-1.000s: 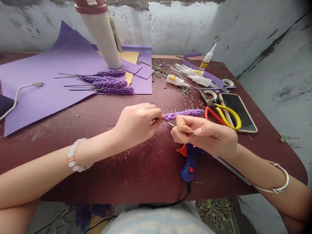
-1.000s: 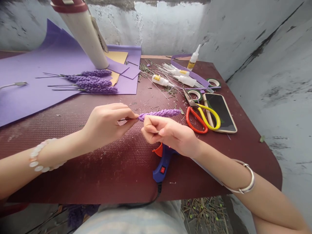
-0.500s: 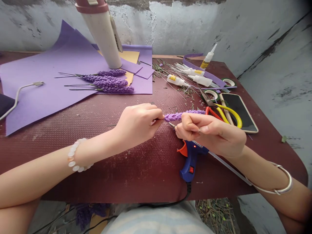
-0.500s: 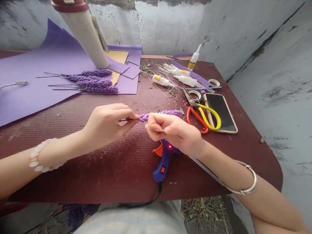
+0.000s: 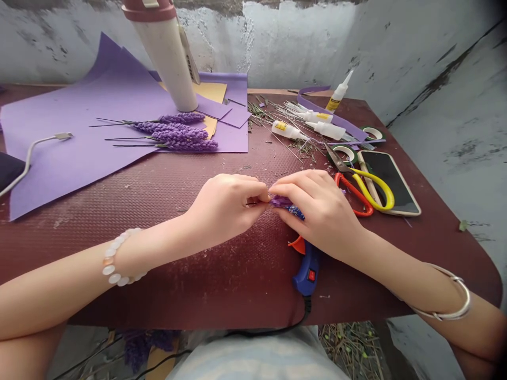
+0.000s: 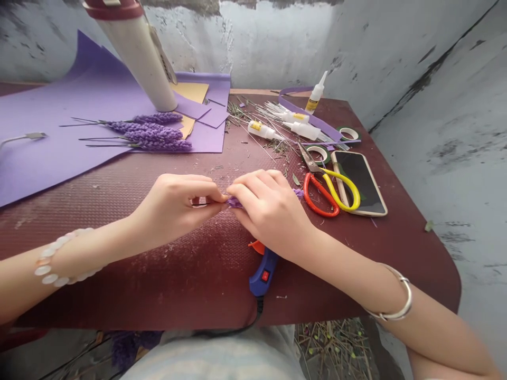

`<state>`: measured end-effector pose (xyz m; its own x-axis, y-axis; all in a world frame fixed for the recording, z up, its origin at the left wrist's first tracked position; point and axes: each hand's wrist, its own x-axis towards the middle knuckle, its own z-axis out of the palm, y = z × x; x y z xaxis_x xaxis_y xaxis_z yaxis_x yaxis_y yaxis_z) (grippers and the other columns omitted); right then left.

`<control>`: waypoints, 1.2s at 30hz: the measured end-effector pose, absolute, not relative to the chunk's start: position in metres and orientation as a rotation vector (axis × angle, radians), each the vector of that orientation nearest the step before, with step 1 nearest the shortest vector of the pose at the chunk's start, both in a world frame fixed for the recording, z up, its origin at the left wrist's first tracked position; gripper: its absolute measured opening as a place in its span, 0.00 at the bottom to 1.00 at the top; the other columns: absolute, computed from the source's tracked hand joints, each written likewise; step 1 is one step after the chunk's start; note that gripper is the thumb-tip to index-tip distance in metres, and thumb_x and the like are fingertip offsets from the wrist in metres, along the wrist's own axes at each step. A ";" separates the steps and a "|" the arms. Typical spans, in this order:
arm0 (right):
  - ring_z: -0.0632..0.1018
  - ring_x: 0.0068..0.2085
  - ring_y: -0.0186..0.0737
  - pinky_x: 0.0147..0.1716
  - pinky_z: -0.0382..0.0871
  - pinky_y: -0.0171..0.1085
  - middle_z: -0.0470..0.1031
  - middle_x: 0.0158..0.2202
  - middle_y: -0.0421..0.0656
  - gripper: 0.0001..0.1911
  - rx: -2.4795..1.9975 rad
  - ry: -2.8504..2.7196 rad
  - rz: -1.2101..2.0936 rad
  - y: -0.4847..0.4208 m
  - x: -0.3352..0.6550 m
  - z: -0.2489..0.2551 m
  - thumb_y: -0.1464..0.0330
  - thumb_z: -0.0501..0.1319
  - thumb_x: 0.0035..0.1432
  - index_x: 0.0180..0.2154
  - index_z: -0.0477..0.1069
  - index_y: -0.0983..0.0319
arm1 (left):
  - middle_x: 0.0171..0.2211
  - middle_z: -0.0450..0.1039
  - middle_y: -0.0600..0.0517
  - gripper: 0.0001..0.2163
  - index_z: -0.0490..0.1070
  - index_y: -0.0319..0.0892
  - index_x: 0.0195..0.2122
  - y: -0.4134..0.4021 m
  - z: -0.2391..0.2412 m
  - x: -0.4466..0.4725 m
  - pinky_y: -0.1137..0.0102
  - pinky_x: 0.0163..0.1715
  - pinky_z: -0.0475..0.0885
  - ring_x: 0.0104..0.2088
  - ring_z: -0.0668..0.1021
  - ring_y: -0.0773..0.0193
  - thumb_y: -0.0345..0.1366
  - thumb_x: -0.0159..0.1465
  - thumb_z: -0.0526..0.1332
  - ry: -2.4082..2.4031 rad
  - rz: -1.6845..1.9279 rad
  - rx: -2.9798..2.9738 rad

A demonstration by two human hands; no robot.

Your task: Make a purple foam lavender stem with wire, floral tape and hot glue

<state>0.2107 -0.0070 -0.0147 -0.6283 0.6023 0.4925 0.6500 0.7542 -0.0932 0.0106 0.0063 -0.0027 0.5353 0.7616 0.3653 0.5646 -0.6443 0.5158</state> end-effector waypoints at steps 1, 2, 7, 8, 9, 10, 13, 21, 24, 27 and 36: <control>0.73 0.44 0.45 0.48 0.62 0.44 0.76 0.42 0.47 0.06 -0.955 -2.459 -0.085 -0.006 0.211 -0.015 0.70 0.55 0.64 0.42 0.69 0.62 | 0.24 0.75 0.54 0.06 0.74 0.40 0.26 0.006 -0.002 0.011 0.74 0.25 0.64 0.25 0.73 0.69 0.26 0.57 0.61 1.092 0.819 2.432; 0.73 0.42 0.44 0.47 0.62 0.43 0.77 0.40 0.46 0.06 -0.965 -2.462 -0.032 -0.005 0.212 -0.015 0.70 0.55 0.64 0.41 0.69 0.62 | 0.23 0.75 0.54 0.06 0.74 0.40 0.26 0.005 -0.001 0.011 0.75 0.24 0.64 0.24 0.72 0.69 0.25 0.57 0.61 1.089 0.818 2.422; 0.74 0.42 0.43 0.46 0.62 0.43 0.78 0.40 0.46 0.07 -1.010 -2.423 0.194 -0.008 0.215 -0.009 0.70 0.55 0.64 0.40 0.72 0.63 | 0.22 0.74 0.56 0.05 0.75 0.39 0.25 0.004 0.003 0.011 0.77 0.24 0.64 0.23 0.71 0.73 0.25 0.56 0.63 1.063 0.816 2.287; 0.74 0.42 0.43 0.46 0.62 0.43 0.78 0.39 0.46 0.08 -1.020 -2.415 0.226 -0.009 0.215 -0.008 0.70 0.55 0.64 0.40 0.72 0.63 | 0.22 0.74 0.56 0.05 0.75 0.39 0.25 0.005 0.004 0.011 0.77 0.23 0.64 0.23 0.71 0.73 0.25 0.56 0.64 1.059 0.806 2.259; 0.75 0.42 0.43 0.46 0.62 0.43 0.78 0.39 0.46 0.08 -1.036 -2.404 0.255 -0.009 0.214 -0.007 0.70 0.55 0.64 0.40 0.73 0.64 | 0.21 0.73 0.57 0.05 0.75 0.38 0.25 0.005 0.005 0.011 0.78 0.23 0.64 0.22 0.71 0.73 0.25 0.56 0.64 1.056 0.795 2.235; 0.75 0.41 0.42 0.46 0.62 0.43 0.78 0.38 0.45 0.08 -1.056 -2.395 0.284 -0.010 0.214 -0.005 0.70 0.55 0.64 0.39 0.73 0.64 | 0.21 0.73 0.57 0.05 0.75 0.38 0.25 0.006 0.005 0.011 0.78 0.23 0.64 0.22 0.70 0.74 0.25 0.56 0.64 1.054 0.784 2.216; 0.75 0.40 0.42 0.45 0.61 0.42 0.78 0.38 0.44 0.08 -1.143 -2.364 0.374 -0.011 0.212 -0.003 0.70 0.56 0.64 0.38 0.74 0.63 | 0.20 0.73 0.58 0.05 0.76 0.39 0.25 0.008 0.004 0.012 0.78 0.23 0.64 0.22 0.70 0.74 0.25 0.56 0.65 1.057 0.757 2.192; 0.74 0.41 0.43 0.41 0.63 0.41 0.77 0.37 0.45 0.08 -1.239 -2.334 0.412 -0.011 0.210 -0.008 0.69 0.55 0.65 0.37 0.72 0.64 | 0.26 0.79 0.55 0.02 0.79 0.40 0.31 0.011 -0.002 0.012 0.77 0.26 0.68 0.24 0.76 0.71 0.29 0.58 0.66 1.091 0.738 2.282; 0.74 0.40 0.44 0.41 0.63 0.41 0.77 0.36 0.46 0.08 -1.212 -2.353 0.316 -0.011 0.210 -0.011 0.70 0.54 0.65 0.37 0.72 0.64 | 0.28 0.80 0.55 0.02 0.79 0.40 0.32 0.010 -0.003 0.013 0.76 0.28 0.69 0.26 0.77 0.69 0.31 0.57 0.68 1.124 0.713 2.330; 0.74 0.39 0.44 0.41 0.62 0.42 0.77 0.36 0.46 0.08 -1.172 -2.370 0.213 -0.013 0.209 -0.014 0.70 0.54 0.65 0.37 0.71 0.64 | 0.27 0.79 0.54 0.03 0.78 0.40 0.32 0.008 -0.006 0.013 0.76 0.27 0.68 0.26 0.77 0.68 0.33 0.57 0.68 1.120 0.735 2.405; 0.75 0.41 0.44 0.42 0.63 0.42 0.77 0.38 0.46 0.09 -1.162 -2.377 0.257 -0.013 0.211 -0.011 0.70 0.55 0.65 0.40 0.73 0.64 | 0.26 0.78 0.53 0.07 0.77 0.40 0.30 0.009 -0.013 0.010 0.74 0.27 0.67 0.27 0.76 0.68 0.32 0.64 0.60 1.052 0.868 2.783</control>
